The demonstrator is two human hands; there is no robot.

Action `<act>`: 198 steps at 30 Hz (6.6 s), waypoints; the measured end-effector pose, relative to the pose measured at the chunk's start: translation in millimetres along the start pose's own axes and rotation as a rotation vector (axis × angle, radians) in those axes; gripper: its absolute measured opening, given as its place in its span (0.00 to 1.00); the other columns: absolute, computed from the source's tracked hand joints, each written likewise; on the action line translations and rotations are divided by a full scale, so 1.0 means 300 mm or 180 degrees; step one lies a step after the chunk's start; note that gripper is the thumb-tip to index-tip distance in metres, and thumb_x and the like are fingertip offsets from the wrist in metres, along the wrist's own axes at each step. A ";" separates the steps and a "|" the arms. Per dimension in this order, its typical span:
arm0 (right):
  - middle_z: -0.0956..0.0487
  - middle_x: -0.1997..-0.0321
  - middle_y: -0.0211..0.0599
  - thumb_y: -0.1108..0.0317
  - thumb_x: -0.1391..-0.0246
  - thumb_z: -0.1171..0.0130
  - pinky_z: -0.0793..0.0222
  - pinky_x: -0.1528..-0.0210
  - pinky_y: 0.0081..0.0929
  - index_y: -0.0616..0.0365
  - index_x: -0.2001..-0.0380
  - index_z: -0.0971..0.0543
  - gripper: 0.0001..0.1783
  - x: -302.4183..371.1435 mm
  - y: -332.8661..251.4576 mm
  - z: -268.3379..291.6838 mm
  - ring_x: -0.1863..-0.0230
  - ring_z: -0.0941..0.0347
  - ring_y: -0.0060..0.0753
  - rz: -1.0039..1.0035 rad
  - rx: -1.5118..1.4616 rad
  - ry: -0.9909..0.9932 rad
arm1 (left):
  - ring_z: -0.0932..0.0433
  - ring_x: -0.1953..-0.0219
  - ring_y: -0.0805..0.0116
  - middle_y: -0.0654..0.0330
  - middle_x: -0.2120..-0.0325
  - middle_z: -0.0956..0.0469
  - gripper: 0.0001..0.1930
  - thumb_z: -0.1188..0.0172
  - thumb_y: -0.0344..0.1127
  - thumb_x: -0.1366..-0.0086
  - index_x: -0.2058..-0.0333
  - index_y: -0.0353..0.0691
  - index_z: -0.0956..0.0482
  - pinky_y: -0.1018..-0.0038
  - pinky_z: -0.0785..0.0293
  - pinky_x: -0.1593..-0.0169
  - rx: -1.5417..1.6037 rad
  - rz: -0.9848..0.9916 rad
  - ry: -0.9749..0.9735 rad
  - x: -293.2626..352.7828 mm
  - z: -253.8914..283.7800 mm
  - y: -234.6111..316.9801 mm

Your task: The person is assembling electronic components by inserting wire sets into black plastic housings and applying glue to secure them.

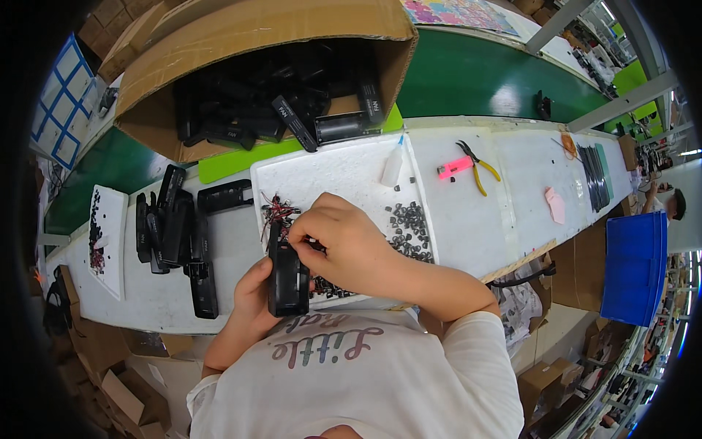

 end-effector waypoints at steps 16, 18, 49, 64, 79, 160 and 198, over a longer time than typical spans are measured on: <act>0.28 0.77 0.32 0.79 0.66 0.37 0.35 0.69 0.28 0.55 0.74 0.27 0.12 0.006 -0.013 -0.024 0.68 0.32 0.35 0.0626 0.0590 0.0315 | 0.27 0.54 0.61 0.52 0.56 0.29 0.21 0.51 0.38 0.37 0.49 0.32 0.39 0.68 0.29 0.50 0.0016 0.0033 -0.0077 -0.010 -0.004 -0.005; 0.28 0.77 0.32 0.79 0.66 0.37 0.35 0.68 0.29 0.55 0.74 0.27 0.13 0.011 -0.017 -0.043 0.68 0.32 0.36 0.0708 0.0703 0.0368 | 0.27 0.54 0.63 0.53 0.56 0.29 0.20 0.52 0.38 0.36 0.49 0.33 0.38 0.68 0.30 0.50 0.0021 -0.0001 0.0072 -0.008 -0.006 -0.005; 0.30 0.74 0.31 0.71 0.67 0.36 0.47 0.60 0.35 0.53 0.77 0.24 0.09 0.118 0.082 0.416 0.65 0.36 0.39 -0.0405 0.2871 0.0057 | 0.39 0.45 0.52 0.48 0.48 0.37 0.32 0.38 0.36 0.49 0.47 0.32 0.38 0.56 0.46 0.41 -0.8132 -0.1936 0.2075 -0.020 0.004 0.304; 0.25 0.71 0.33 0.69 0.58 0.40 0.37 0.61 0.35 0.54 0.72 0.21 0.06 -0.082 0.447 0.443 0.63 0.30 0.40 -0.0793 0.3091 0.0681 | 0.38 0.48 0.58 0.56 0.56 0.30 0.29 0.36 0.30 0.55 0.51 0.38 0.33 0.58 0.49 0.47 -0.7694 -0.2279 0.2438 -0.058 0.037 0.381; 0.27 0.71 0.40 0.70 0.57 0.41 0.32 0.66 0.37 0.60 0.71 0.22 0.07 0.011 0.233 0.017 0.69 0.28 0.45 0.0018 0.1480 -0.0786 | 0.25 0.74 0.65 0.59 0.70 0.29 0.20 0.41 0.37 0.42 0.55 0.34 0.34 0.72 0.27 0.70 -0.1697 -0.0733 0.0975 -0.020 -0.037 0.153; 0.27 0.75 0.37 0.78 0.65 0.35 0.35 0.78 0.27 0.59 0.74 0.25 0.12 0.106 -0.017 0.011 0.76 0.30 0.36 0.0741 0.0539 0.0582 | 0.35 0.49 0.69 0.57 0.52 0.36 0.33 0.42 0.15 0.49 0.46 0.40 0.44 0.73 0.36 0.48 -0.2194 -0.1591 -0.0411 -0.010 -0.062 -0.051; 0.28 0.79 0.37 0.72 0.57 0.39 0.35 0.76 0.29 0.58 0.76 0.23 0.04 0.067 0.095 0.120 0.79 0.30 0.34 0.0072 0.1536 0.0710 | 0.30 0.52 0.66 0.55 0.55 0.31 0.28 0.43 0.21 0.45 0.46 0.35 0.41 0.71 0.33 0.49 -0.1714 -0.1121 0.0026 -0.002 -0.036 -0.018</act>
Point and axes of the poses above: each hand's wrist, its own x-axis away from the middle knuckle, its own z-axis out of the back of the hand, y = z × x, the point moved 3 cm from there along -x, towards the middle knuckle
